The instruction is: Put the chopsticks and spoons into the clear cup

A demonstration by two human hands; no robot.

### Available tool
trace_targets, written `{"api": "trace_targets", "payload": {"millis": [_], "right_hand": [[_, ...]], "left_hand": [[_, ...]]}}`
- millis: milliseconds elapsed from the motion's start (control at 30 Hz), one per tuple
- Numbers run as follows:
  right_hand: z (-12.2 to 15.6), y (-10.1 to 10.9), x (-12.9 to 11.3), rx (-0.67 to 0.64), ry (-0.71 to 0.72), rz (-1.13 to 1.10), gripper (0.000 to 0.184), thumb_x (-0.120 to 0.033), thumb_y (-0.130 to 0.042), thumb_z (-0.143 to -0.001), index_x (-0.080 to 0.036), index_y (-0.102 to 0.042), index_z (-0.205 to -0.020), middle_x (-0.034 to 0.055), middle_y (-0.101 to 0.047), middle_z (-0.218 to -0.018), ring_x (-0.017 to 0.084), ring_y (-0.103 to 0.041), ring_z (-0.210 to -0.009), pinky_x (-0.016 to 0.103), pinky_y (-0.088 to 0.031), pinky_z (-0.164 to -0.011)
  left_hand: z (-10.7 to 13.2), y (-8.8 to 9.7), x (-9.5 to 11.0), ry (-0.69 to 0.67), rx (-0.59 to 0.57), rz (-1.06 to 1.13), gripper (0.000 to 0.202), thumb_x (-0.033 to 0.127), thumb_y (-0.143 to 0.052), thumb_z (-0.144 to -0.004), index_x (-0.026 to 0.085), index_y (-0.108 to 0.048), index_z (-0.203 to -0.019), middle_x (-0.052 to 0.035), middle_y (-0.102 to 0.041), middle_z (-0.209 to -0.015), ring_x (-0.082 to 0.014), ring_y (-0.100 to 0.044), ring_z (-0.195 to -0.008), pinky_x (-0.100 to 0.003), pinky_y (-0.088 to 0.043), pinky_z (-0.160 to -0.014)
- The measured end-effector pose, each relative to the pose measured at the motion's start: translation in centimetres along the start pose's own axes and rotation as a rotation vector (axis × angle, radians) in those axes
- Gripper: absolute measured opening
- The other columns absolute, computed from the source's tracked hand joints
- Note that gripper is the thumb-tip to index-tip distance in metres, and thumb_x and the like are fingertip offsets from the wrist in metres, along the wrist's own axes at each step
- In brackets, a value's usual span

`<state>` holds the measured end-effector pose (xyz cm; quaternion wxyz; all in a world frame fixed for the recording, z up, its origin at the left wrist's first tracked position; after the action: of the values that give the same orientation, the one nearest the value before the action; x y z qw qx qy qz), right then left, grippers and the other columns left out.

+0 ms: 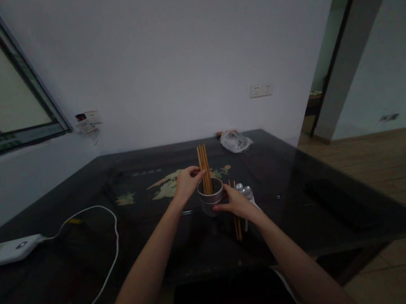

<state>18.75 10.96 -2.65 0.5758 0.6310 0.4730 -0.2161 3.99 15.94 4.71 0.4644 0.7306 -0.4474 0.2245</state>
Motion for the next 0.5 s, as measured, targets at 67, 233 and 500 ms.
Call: {"api": "trace_targets", "payload": {"millis": [67, 233, 500], "right_hand": [[0.1, 0.1, -0.1, 0.0, -0.001, 0.001, 0.061, -0.029, -0.079, -0.061, -0.015, -0.052, -0.114, 0.0095, -0.064, -0.104, 0.021, -0.06, -0.093, 0.034, -0.047, -0.081], [0.1, 0.0, -0.2, -0.014, 0.012, -0.029, 0.066, -0.03, -0.08, -0.06, -0.016, -0.051, -0.118, 0.0094, -0.063, -0.107, 0.02, -0.061, -0.092, 0.033, -0.047, -0.081], [0.1, 0.0, -0.3, -0.02, 0.008, -0.051, 0.066, -0.027, -0.079, -0.06, -0.015, -0.05, -0.118, 0.0102, -0.063, -0.109, 0.021, -0.06, -0.094, 0.034, -0.047, -0.083]], "left_hand": [[-0.1, 0.0, -0.2, 0.003, 0.007, 0.016, 0.022, 0.034, -0.063, -0.075, 0.013, -0.067, -0.081, -0.0081, -0.071, -0.08, -0.0189, -0.065, -0.072, -0.027, -0.049, -0.066], [-0.1, 0.0, -0.3, 0.004, 0.006, 0.044, 0.022, 0.036, -0.063, -0.074, 0.014, -0.064, -0.078, -0.0062, -0.069, -0.075, -0.0175, -0.064, -0.069, -0.026, -0.048, -0.063], [0.1, 1.7, 0.6, -0.025, 0.121, 0.006, 0.022, 0.04, -0.056, -0.078, 0.018, -0.053, -0.078, 0.0008, -0.059, -0.071, -0.0125, -0.057, -0.066, -0.023, -0.044, -0.062]]}}
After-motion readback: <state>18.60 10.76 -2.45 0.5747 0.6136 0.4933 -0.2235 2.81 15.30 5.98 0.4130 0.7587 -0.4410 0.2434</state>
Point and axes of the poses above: each hand's wrist, its own z-axis away from the middle knuckle, its own y-axis out of the back of the hand, x = y × z, the point moved 9 cm from there along -z, towards the middle knuckle
